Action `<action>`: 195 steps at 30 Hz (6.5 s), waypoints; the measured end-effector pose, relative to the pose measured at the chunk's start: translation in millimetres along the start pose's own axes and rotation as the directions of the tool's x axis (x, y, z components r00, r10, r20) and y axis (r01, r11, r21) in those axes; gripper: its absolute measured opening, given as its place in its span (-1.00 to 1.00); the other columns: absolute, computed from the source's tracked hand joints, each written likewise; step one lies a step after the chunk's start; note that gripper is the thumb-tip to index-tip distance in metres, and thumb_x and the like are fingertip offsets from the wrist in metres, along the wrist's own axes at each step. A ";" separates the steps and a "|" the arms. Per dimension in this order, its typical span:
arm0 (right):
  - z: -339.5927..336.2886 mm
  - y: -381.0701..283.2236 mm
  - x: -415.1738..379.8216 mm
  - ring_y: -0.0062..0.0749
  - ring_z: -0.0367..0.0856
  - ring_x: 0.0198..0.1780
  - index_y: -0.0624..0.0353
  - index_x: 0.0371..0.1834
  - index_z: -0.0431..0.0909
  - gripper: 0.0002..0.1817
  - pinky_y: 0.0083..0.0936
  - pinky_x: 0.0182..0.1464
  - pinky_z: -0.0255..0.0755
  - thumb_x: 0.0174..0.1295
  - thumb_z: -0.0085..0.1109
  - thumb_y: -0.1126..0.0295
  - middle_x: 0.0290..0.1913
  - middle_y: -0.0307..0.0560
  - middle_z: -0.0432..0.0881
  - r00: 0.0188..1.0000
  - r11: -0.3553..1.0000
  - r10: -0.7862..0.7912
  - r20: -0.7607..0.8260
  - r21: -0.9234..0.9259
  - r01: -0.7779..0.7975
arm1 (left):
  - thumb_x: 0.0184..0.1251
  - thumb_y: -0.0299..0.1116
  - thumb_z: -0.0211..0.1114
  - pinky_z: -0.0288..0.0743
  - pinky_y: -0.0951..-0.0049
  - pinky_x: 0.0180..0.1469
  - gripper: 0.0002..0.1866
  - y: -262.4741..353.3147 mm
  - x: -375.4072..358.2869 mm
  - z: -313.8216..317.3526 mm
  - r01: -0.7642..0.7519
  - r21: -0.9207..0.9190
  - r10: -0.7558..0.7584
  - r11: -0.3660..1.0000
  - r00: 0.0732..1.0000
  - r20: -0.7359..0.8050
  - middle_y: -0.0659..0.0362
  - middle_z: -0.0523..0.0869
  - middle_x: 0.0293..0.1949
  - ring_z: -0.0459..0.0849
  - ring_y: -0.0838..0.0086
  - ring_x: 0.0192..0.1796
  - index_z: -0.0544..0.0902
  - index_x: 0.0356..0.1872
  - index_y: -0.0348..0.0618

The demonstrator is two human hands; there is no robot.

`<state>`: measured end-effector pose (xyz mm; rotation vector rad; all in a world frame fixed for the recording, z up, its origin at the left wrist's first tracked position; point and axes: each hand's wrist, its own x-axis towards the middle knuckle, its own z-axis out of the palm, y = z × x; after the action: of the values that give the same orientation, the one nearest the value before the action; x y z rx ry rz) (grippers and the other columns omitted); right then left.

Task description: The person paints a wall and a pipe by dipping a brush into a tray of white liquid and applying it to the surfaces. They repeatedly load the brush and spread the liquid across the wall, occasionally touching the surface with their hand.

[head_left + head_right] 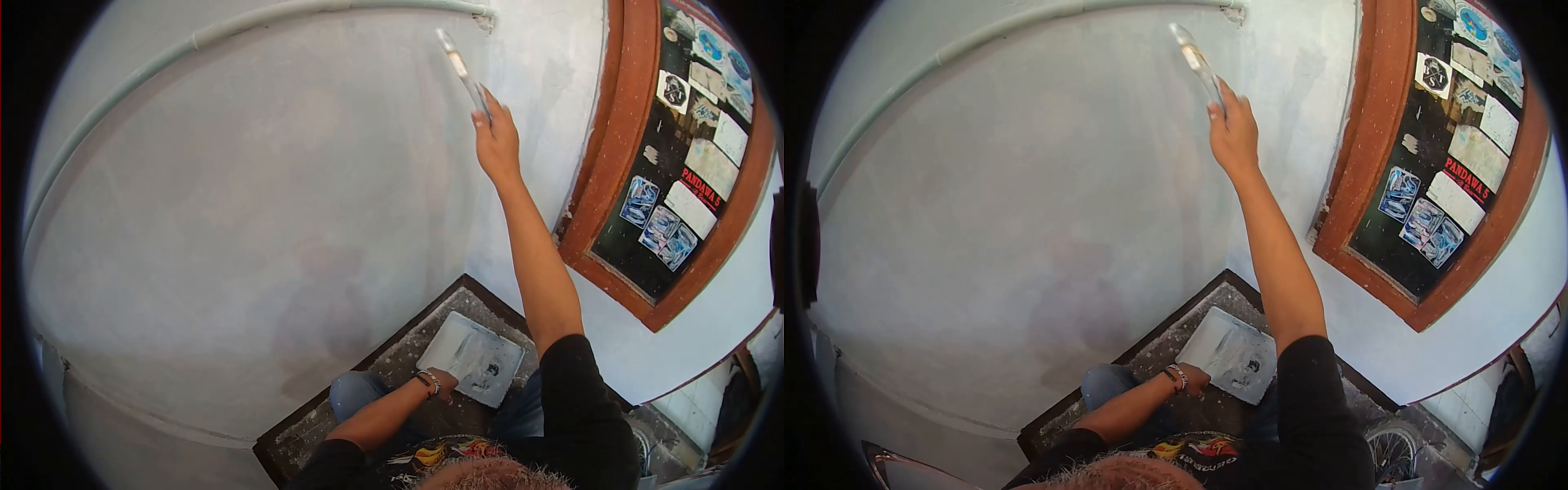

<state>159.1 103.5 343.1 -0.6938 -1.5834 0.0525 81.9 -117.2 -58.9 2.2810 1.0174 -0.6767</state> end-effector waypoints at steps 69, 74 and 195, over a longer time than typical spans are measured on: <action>15.0 32.3 34.3 -0.03 0.57 -0.12 -0.10 0.31 0.48 -0.55 -0.20 -0.08 0.46 0.32 0.04 0.28 -0.16 0.07 0.52 0.990 0.970 0.083 -0.117 -0.220 -0.107 | 0.01 0.06 0.48 0.60 0.10 -0.11 -0.47 -12.6 -11.1 19.0 0.006 -0.027 -0.010 1.000 0.991 -0.133 0.01 0.77 -0.20 0.75 0.11 -0.11 0.72 -0.16 -0.18; 15.7 55.4 81.8 -0.01 0.58 -0.07 -0.11 0.30 0.48 -0.55 -0.17 -0.02 0.47 0.33 0.02 0.23 -0.11 0.09 0.54 0.990 0.941 0.110 -0.087 -0.312 -0.132 | 0.04 0.05 0.46 0.59 0.11 -0.09 -0.47 -8.5 -15.8 0.9 0.040 -0.070 -0.043 0.997 0.998 -0.050 0.01 0.76 -0.19 0.74 0.10 -0.09 0.68 -0.11 -0.18; -34.5 98.8 50.9 -0.52 0.22 -0.75 0.16 -0.57 0.50 -0.65 -0.46 -0.77 -0.12 0.22 0.10 0.12 -0.71 -0.20 0.37 0.509 0.742 0.641 0.575 -0.293 -0.603 | 0.06 0.09 0.44 0.56 0.13 -0.04 -0.42 -10.2 -2.4 4.1 0.033 -0.101 -0.033 0.994 0.999 0.001 -0.02 0.73 -0.14 0.71 0.08 -0.04 0.63 -0.05 -0.17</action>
<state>231.4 194.4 351.5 -1.3870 -1.8991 0.8935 71.6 -115.3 -63.1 2.1817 1.0669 -0.6235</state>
